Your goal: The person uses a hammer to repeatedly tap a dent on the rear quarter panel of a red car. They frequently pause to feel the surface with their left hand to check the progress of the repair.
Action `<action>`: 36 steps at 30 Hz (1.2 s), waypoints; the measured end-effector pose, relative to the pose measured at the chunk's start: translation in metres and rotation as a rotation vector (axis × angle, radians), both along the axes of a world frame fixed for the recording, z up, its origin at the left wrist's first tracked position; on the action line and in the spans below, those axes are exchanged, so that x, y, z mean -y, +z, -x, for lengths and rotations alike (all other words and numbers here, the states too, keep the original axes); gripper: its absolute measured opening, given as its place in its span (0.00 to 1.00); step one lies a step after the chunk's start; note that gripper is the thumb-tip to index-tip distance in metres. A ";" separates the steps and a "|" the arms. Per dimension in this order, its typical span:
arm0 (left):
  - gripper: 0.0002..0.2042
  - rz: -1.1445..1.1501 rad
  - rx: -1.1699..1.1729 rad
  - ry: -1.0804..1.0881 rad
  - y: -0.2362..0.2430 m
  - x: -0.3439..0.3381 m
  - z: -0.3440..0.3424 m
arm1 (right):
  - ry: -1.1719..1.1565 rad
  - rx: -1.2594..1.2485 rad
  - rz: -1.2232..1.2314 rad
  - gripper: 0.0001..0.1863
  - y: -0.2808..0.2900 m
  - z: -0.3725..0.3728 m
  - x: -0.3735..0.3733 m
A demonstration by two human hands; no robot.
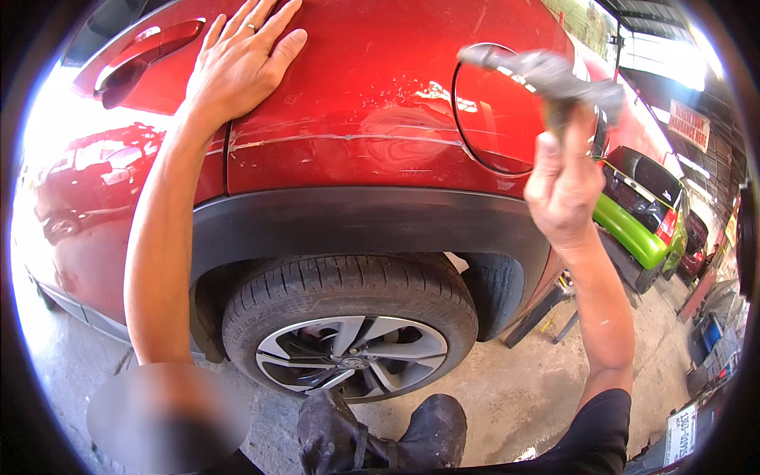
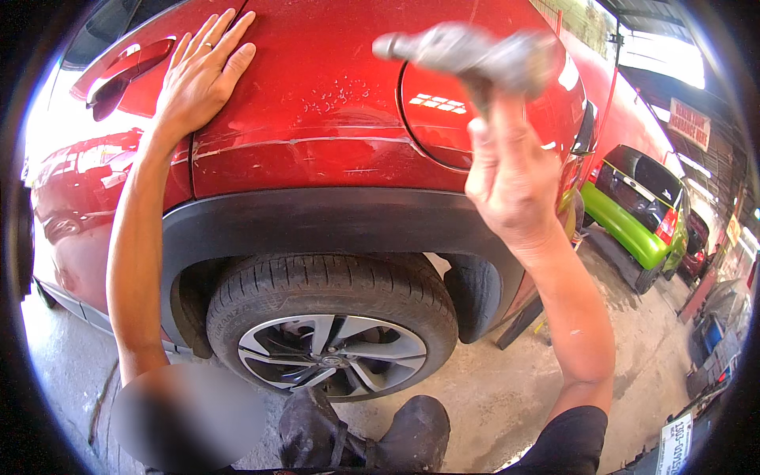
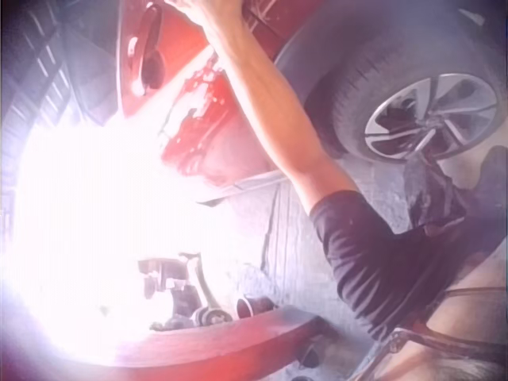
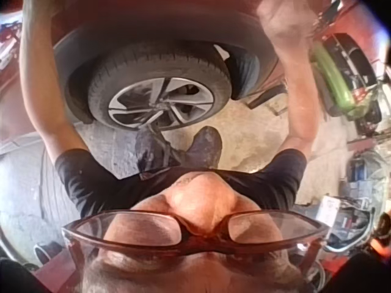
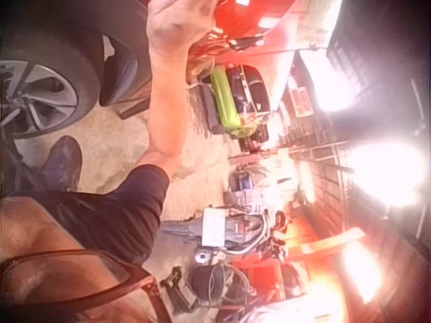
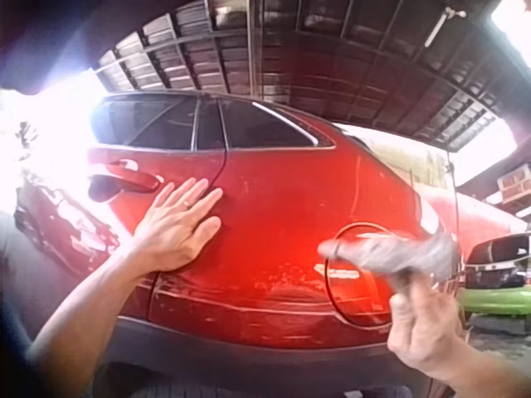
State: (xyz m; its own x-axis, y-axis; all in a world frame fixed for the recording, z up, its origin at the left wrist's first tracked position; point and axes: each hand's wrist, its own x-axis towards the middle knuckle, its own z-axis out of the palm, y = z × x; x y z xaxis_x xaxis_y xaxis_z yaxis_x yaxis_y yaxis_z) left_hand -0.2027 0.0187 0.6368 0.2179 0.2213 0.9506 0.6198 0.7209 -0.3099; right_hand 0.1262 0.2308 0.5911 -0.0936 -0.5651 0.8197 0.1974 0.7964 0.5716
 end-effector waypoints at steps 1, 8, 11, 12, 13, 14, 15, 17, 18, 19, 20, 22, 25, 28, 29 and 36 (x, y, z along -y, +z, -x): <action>0.27 0.002 0.007 0.006 -0.001 0.002 -0.001 | -0.100 0.081 -0.017 0.27 -0.007 -0.001 -0.002; 0.28 0.081 0.282 -0.209 -0.006 0.016 -0.072 | -0.059 -0.055 0.159 0.23 -0.044 -0.038 -0.019; 0.28 0.081 0.313 -0.207 -0.011 0.021 -0.068 | -0.185 0.015 -0.042 0.19 -0.063 -0.051 -0.020; 0.29 0.079 0.323 -0.225 -0.010 0.021 -0.063 | -0.253 0.006 -0.146 0.18 -0.066 -0.056 -0.015; 0.29 0.086 0.321 -0.241 -0.007 0.020 -0.062 | -0.200 -0.015 -0.168 0.20 -0.075 -0.053 -0.024; 0.29 0.086 0.333 -0.262 -0.005 0.019 -0.062 | -0.149 -0.032 -0.196 0.22 -0.081 -0.049 -0.034; 0.29 0.084 0.331 -0.260 -0.006 0.020 -0.063 | -0.139 0.000 -0.153 0.23 -0.082 -0.044 -0.033; 0.29 0.078 0.327 -0.261 -0.010 0.020 -0.064 | -0.124 0.065 -0.069 0.26 -0.082 -0.034 -0.031; 0.29 0.080 0.323 -0.249 -0.009 0.020 -0.059 | -0.150 0.065 -0.031 0.23 -0.078 -0.026 -0.023; 0.29 0.083 0.318 -0.238 -0.007 0.018 -0.050 | -0.167 0.109 0.035 0.20 -0.077 -0.025 -0.024; 0.29 0.085 0.314 -0.228 -0.006 0.018 -0.045 | -0.184 0.153 0.100 0.18 -0.077 -0.024 -0.024; 0.29 0.082 0.312 -0.235 -0.006 0.016 -0.045 | -0.228 0.131 0.138 0.19 -0.076 -0.028 -0.021; 0.30 0.083 0.307 -0.238 -0.003 0.014 -0.048 | 0.007 0.023 0.073 0.14 -0.086 -0.030 -0.033; 0.30 0.097 0.308 -0.184 -0.005 0.018 -0.041 | -0.200 0.081 -0.156 0.10 -0.074 -0.018 -0.012; 0.30 0.099 0.301 -0.176 -0.004 0.016 -0.038 | -0.300 0.283 0.189 0.15 -0.081 -0.021 -0.010; 0.29 0.085 0.342 -0.243 -0.009 0.021 -0.068 | -0.175 0.046 -0.067 0.22 -0.079 -0.030 -0.019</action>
